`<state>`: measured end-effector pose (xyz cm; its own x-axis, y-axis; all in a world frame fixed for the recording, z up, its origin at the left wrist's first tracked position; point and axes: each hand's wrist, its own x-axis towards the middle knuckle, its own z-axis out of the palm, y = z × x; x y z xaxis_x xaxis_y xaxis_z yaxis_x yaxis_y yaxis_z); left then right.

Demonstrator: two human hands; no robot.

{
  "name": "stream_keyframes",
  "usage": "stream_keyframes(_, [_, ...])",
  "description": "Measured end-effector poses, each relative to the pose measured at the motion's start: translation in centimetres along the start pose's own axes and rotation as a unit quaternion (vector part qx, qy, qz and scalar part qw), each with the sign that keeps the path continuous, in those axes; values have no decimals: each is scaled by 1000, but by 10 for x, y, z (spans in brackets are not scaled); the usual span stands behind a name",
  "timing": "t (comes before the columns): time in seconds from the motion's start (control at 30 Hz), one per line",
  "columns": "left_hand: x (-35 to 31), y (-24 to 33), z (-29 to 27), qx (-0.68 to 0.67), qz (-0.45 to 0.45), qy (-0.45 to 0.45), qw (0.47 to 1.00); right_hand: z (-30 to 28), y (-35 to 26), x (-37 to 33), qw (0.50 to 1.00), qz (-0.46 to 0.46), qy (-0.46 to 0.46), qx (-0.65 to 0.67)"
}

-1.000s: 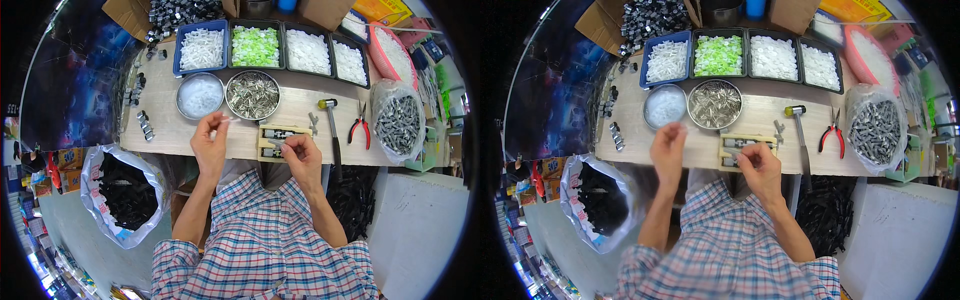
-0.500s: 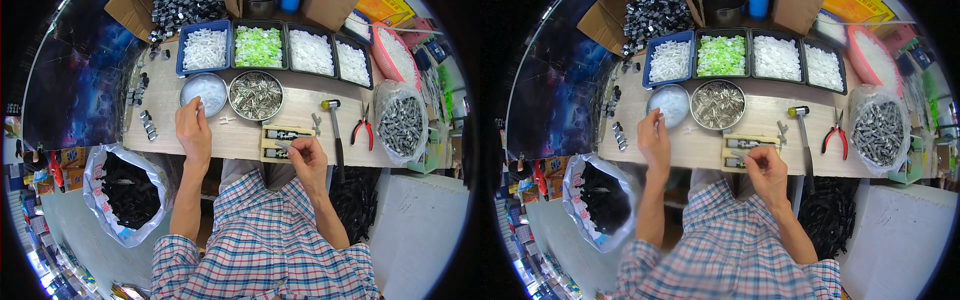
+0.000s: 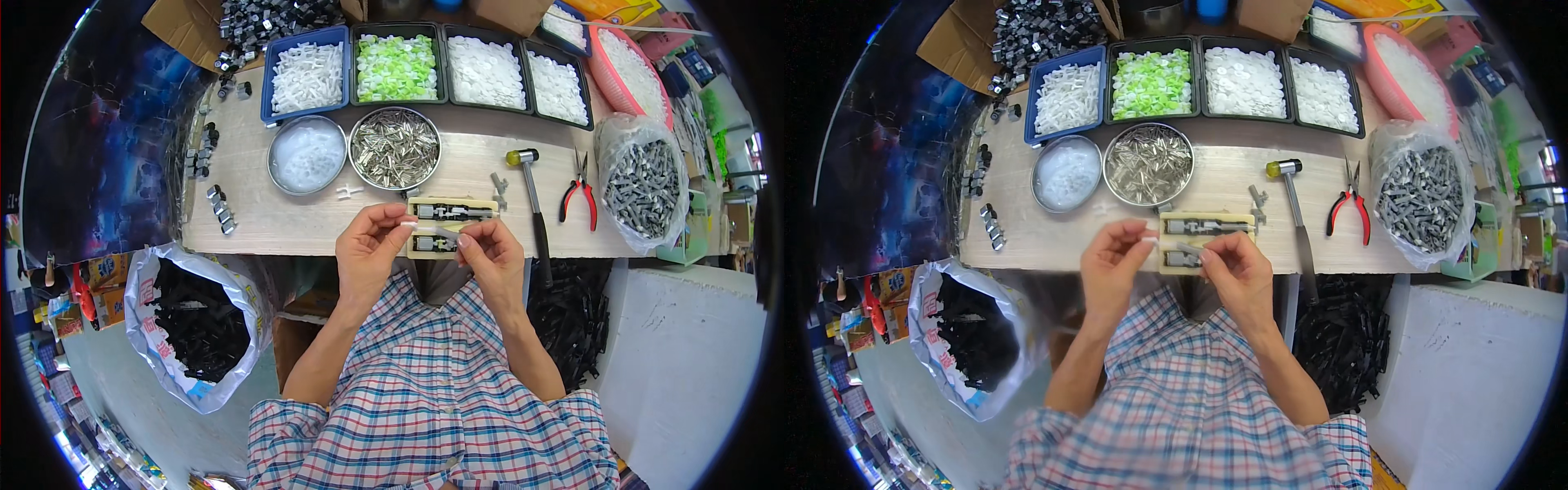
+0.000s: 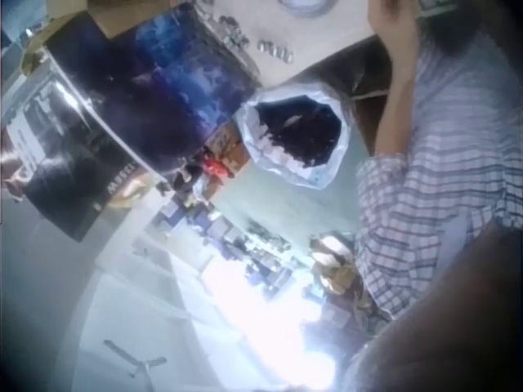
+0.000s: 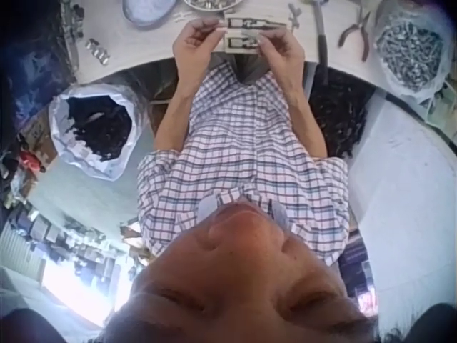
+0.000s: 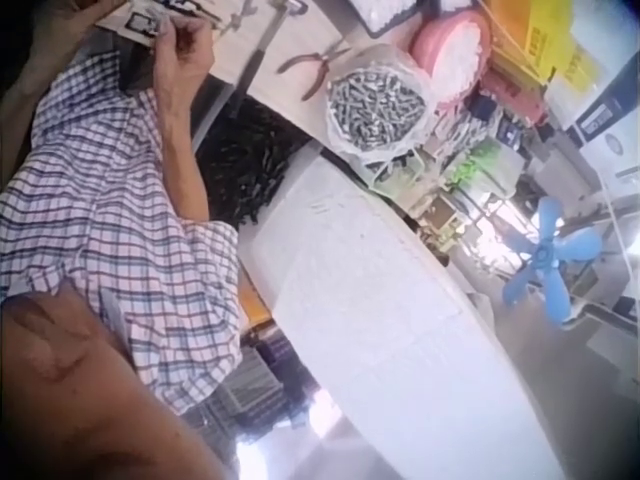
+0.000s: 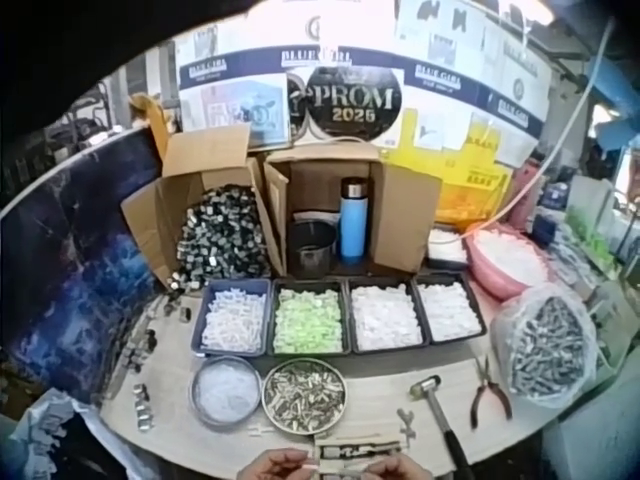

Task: Assemble small components into plastic housings using hands and a hammer on a factory workbench.

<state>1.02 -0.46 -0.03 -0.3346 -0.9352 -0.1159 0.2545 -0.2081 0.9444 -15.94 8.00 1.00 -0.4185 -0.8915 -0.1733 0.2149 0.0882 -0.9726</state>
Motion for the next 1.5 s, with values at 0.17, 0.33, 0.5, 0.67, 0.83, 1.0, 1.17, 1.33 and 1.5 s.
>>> stream_keyframes(0.17, [-4, -6, 3, 87, 48, -33, 994, -19, -5, -1, 995, 93, -23, 35])
stream_keyframes(0.33, [-11, -9, 10, 169, 56, -78, 981, -40, -5, -6, 989, 127, -22, 69])
stream_keyframes(0.5, [-15, -9, 25, 281, 177, -142, 932, -51, 1, -14, 993, 109, -18, 34])
stream_keyframes(0.67, [-5, -12, 30, 357, 241, -58, 901, -55, 9, -14, 991, 55, 69, -98])
stream_keyframes(0.83, [1, -21, 38, 390, 294, -95, 868, -58, 11, -11, 984, 45, 51, -163])
stream_keyframes(1.0, [6, -29, 41, 436, 331, -130, 827, -55, 10, -5, 983, 31, 38, -180])
stream_keyframes(1.17, [7, -32, 46, 470, 350, -145, 797, -59, 18, 1, 939, -105, 28, -326])
stream_keyframes(1.33, [8, -37, 47, 476, 356, -150, 790, -53, 30, -5, 911, -178, 43, -369])
stream_keyframes(1.5, [10, -38, 47, 470, 372, -151, 786, -56, 44, -6, 895, -245, 62, -367])
